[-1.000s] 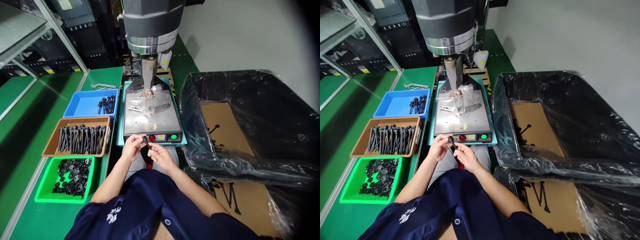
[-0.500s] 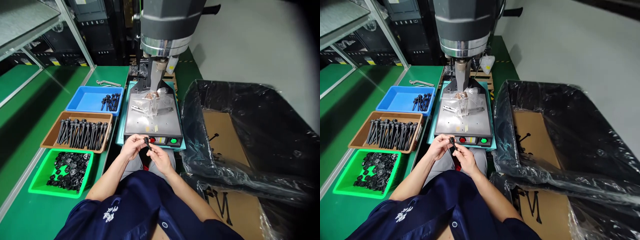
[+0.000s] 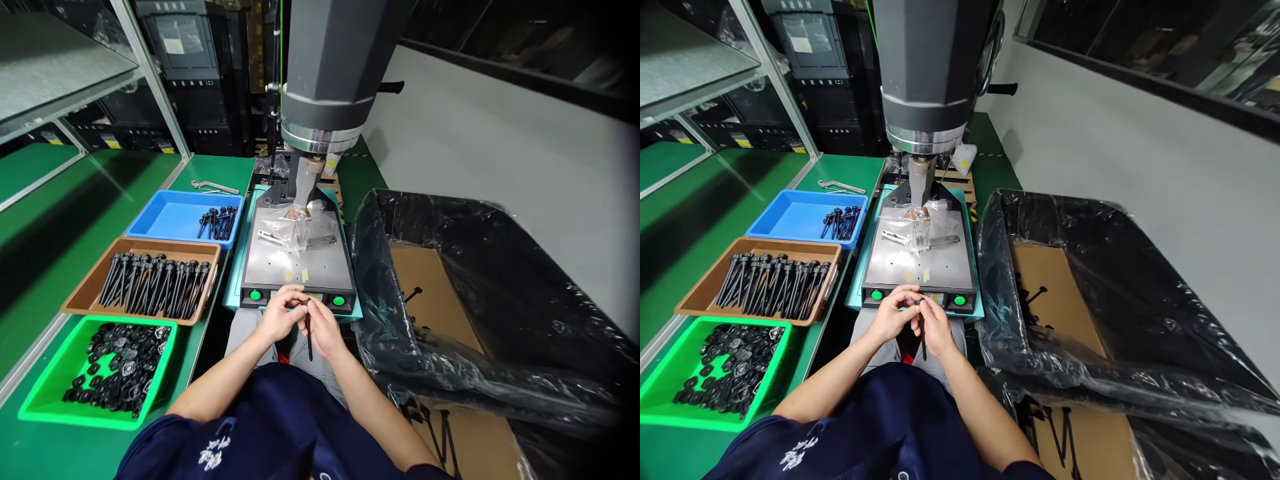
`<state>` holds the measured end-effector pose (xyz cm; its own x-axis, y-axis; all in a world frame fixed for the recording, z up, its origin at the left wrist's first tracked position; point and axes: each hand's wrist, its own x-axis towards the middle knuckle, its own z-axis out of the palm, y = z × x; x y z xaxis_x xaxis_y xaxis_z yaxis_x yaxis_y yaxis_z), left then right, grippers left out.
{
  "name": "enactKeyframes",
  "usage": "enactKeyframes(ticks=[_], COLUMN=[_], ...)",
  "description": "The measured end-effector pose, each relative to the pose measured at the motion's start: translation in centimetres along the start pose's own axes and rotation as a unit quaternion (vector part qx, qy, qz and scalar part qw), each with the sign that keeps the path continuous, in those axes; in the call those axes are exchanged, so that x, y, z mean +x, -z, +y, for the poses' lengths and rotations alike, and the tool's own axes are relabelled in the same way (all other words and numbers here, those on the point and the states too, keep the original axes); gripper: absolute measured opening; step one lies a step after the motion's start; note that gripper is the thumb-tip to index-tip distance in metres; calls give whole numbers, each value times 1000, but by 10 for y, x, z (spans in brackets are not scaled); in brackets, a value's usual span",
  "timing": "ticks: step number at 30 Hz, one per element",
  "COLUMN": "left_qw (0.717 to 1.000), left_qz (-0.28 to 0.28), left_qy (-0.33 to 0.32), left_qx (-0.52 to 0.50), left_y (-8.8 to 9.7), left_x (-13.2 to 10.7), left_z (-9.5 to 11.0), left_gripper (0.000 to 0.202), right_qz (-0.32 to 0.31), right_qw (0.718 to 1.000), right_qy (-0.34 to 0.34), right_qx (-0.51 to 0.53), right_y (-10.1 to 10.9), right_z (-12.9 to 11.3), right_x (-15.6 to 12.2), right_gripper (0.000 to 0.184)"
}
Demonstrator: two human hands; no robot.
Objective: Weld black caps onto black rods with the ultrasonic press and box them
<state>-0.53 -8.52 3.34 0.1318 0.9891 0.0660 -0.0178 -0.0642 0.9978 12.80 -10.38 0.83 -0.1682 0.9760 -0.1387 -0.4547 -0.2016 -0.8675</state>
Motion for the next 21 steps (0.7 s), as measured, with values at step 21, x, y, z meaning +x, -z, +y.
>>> enactKeyframes(ticks=[21], left_qw=[954], left_qz=[142], left_qy=[157], left_qx=[-214], left_y=[60], left_x=[183], left_z=[-40], left_gripper=[54], right_qz=[127], right_qw=[988], right_qy=[-19], right_qx=[86], right_y=[33], right_z=[1], right_x=[-27], right_gripper=[43])
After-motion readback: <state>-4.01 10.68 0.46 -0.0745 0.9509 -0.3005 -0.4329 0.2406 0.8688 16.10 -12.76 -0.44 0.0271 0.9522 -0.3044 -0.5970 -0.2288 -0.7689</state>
